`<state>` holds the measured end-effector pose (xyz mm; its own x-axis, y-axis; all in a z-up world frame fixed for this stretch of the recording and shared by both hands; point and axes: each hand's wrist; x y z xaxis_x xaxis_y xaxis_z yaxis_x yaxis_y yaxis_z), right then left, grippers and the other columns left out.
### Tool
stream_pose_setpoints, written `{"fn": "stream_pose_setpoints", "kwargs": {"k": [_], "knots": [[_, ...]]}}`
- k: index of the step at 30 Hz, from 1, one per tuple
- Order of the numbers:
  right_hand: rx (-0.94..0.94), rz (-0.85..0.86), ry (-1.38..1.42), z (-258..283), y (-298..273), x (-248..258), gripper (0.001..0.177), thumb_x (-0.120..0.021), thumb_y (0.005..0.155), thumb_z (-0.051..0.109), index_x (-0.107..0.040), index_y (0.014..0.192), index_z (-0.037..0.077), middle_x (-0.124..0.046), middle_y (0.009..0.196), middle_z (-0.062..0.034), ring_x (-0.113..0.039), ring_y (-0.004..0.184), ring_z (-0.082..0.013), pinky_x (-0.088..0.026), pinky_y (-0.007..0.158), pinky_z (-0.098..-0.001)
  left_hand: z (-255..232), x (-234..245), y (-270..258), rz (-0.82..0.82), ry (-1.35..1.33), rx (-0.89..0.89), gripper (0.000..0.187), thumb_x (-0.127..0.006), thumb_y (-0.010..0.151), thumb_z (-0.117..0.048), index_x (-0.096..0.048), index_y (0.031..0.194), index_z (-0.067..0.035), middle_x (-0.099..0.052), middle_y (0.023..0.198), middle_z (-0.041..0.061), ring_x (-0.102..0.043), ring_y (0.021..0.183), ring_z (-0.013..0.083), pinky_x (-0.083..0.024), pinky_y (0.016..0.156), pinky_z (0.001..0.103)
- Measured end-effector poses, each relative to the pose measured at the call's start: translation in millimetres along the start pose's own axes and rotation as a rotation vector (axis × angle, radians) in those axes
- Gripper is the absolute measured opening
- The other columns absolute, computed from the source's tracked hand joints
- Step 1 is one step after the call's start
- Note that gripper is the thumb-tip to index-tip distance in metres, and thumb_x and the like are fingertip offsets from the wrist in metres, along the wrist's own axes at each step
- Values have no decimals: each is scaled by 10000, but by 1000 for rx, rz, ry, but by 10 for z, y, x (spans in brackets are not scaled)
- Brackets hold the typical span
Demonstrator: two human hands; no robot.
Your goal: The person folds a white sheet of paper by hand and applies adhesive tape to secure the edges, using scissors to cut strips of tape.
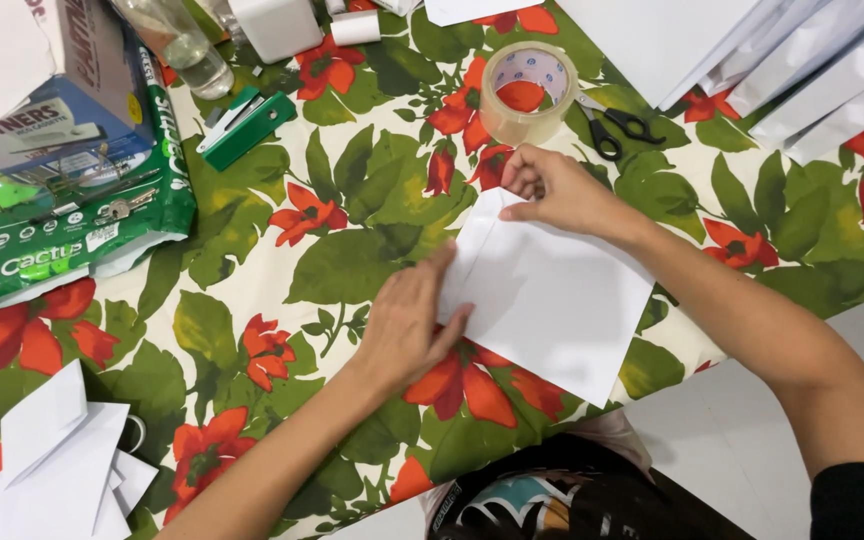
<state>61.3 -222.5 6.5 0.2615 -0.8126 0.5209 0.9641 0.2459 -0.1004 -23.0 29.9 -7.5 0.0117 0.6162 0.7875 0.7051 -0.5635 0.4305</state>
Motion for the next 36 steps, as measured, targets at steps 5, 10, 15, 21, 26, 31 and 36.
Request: {"fn": "stream_pose_setpoints", "kwargs": {"k": [5,10,15,21,26,31,36], "knots": [[74,100,297,304,-137,133,448,-777,685,56,-524,1055,68,-671,804,-60,-604,693,-91,-446,666,-200,49,193,176,12,-349,291,330,-616,831,-235,-528,1077,-34,-485,859,133,-489,759,279,-419,682,383],[184,93,412,593,-319,344,434,-757,696,27,-554,1080,22,-679,803,-122,-635,678,-118,-502,654,-207,86,177,214,49,-630,443,156,-664,825,-219,-710,726,-108,-497,450,-5,-402,435,63,-335,422,218],[-54,-75,352,771,-428,797,201,-446,966,70,-573,1120,46,-658,959,-107,-597,723,-153,-528,698,-237,-70,400,289,-101,-888,432,434,-585,889,-217,-323,548,-160,-212,551,-85,-187,536,45,-155,511,226],[-214,-407,202,343,-385,685,130,-466,973,107,-590,945,78,-655,904,-56,-631,831,-144,-528,679,-261,-111,418,338,-249,-1124,551,281,-607,874,-235,-602,636,-87,-533,623,-63,-452,610,45,-388,578,197],[13,-56,536,65,-382,90,264,-641,796,25,-569,1045,-27,-656,784,-127,-655,702,-195,-548,566,-240,73,166,580,-429,-1454,718,245,-598,858,-208,-661,955,9,-673,949,99,-610,824,165,-548,715,288],[86,-143,1109,579,-339,-24,194,-662,881,84,-646,728,-34,-627,557,-104,-626,477,-185,-522,457,-168,185,-55,784,-612,-1430,722,206,-569,890,-177,-647,977,-7,-666,955,82,-604,821,143,-556,716,279],[94,-434,635,1113,137,563,167,-546,927,50,-558,1059,-52,-652,940,-123,-672,670,-152,-597,556,-150,185,38,832,-391,-1147,433,679,-588,841,-353,-335,1395,-52,-685,989,99,-608,776,124,-478,697,207]]}}
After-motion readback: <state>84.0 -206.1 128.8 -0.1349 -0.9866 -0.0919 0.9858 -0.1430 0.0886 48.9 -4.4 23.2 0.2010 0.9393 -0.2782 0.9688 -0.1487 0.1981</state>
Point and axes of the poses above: each hand's wrist, its own y-axis towards the middle knuckle, its own x-axis out of the back of the hand, z = x × y
